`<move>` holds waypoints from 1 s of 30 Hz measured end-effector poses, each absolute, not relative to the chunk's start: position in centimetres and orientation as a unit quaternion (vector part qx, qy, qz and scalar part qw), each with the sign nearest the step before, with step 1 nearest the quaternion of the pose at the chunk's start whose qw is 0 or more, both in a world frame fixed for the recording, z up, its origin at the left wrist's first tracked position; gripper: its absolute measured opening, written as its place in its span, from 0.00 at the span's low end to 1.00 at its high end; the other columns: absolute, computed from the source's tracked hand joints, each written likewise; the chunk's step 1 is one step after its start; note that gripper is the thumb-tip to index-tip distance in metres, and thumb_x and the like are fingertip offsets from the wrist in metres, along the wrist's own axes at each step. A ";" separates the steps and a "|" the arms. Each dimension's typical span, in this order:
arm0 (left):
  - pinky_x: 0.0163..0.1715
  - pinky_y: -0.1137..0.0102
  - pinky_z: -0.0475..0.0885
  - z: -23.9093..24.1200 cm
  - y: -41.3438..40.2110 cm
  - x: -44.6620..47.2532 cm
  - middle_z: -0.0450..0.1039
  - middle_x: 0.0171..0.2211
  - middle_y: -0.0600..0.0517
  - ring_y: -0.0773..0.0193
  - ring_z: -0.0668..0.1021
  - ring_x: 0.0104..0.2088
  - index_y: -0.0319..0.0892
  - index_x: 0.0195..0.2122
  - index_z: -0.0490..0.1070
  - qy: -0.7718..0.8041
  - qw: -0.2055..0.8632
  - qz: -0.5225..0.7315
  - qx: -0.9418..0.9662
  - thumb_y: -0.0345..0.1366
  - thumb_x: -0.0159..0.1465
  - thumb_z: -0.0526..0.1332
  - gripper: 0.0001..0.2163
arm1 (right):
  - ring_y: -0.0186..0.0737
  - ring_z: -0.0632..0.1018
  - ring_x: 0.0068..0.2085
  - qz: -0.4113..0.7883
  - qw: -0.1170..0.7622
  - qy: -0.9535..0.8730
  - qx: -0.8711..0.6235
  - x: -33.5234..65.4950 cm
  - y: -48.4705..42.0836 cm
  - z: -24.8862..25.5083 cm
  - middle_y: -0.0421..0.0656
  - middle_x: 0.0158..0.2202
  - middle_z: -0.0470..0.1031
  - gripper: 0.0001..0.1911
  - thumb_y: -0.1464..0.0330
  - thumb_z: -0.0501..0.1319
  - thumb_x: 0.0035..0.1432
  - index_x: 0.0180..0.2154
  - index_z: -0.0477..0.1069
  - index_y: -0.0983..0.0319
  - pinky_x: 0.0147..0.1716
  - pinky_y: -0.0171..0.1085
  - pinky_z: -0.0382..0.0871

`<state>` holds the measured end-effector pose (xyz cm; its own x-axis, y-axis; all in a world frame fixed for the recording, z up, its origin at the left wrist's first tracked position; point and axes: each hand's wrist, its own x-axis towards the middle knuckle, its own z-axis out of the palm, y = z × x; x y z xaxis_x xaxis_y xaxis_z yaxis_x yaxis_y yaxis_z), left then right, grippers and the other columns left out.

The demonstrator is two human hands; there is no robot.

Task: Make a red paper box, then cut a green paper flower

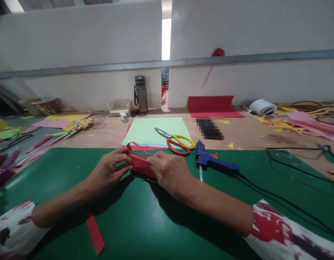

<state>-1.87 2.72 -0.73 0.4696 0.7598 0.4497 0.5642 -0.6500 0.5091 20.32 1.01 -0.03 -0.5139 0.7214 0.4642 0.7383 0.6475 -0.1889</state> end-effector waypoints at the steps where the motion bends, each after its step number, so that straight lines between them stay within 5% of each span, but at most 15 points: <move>1: 0.43 0.64 0.70 -0.5 2.7 -1.9 0.72 0.42 0.47 0.60 0.75 0.42 0.42 0.33 0.74 0.391 0.142 0.333 0.846 0.29 0.61 0.59 0.04 | 0.40 0.79 0.36 -0.015 0.259 -0.870 -0.420 20.3 1.1 -0.1 0.45 0.37 0.79 0.11 0.71 0.55 0.62 0.39 0.76 0.60 0.34 0.34 0.68; 9: 0.27 0.73 0.66 0.6 2.3 -2.5 0.73 0.24 0.53 0.67 0.73 0.25 0.39 0.29 0.72 0.442 0.068 0.348 0.824 0.29 0.61 0.57 0.06 | 0.43 0.79 0.36 0.013 0.262 -0.867 -0.424 20.5 1.5 -0.1 0.46 0.37 0.79 0.11 0.73 0.56 0.61 0.40 0.76 0.61 0.35 0.37 0.69; 14: 0.32 0.72 0.70 0.9 2.4 -1.1 0.76 0.34 0.48 0.65 0.76 0.31 0.39 0.36 0.72 0.333 0.020 0.393 0.857 0.27 0.62 0.57 0.05 | 0.41 0.78 0.36 0.089 0.265 -0.870 -0.405 20.7 1.5 0.5 0.47 0.37 0.78 0.10 0.74 0.56 0.60 0.41 0.75 0.63 0.35 0.36 0.69; 18: 0.37 0.67 0.72 1.2 3.0 0.8 0.77 0.39 0.47 0.59 0.77 0.39 0.41 0.42 0.71 0.314 -0.022 0.312 0.896 0.28 0.61 0.58 0.09 | 0.41 0.78 0.37 0.109 0.266 -0.882 -0.373 20.8 1.7 0.6 0.49 0.38 0.78 0.10 0.72 0.57 0.60 0.41 0.74 0.65 0.36 0.37 0.69; 23: 0.29 0.72 0.68 3.1 2.5 1.2 0.76 0.28 0.51 0.64 0.75 0.28 0.41 0.31 0.71 0.365 -0.005 0.338 0.867 0.31 0.60 0.58 0.03 | 0.40 0.77 0.36 0.175 0.310 -0.861 -0.362 21.0 2.1 0.7 0.45 0.36 0.79 0.09 0.74 0.59 0.56 0.39 0.75 0.62 0.37 0.38 0.69; 30: 0.15 0.74 0.50 3.2 2.5 -1.6 0.56 0.11 0.57 0.71 0.59 0.15 0.41 0.14 0.63 0.523 0.174 0.173 0.817 0.42 0.59 0.58 0.18 | 0.36 0.74 0.22 0.468 0.472 -0.580 -0.470 20.6 3.1 0.4 0.38 0.20 0.75 0.04 0.68 0.66 0.45 0.26 0.76 0.63 0.22 0.35 0.69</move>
<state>-1.62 2.48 3.22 0.3938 0.9137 0.1007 0.7937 -0.3932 0.4641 20.60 3.12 0.42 -0.1120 0.9879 0.1073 0.1037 0.1190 -0.9875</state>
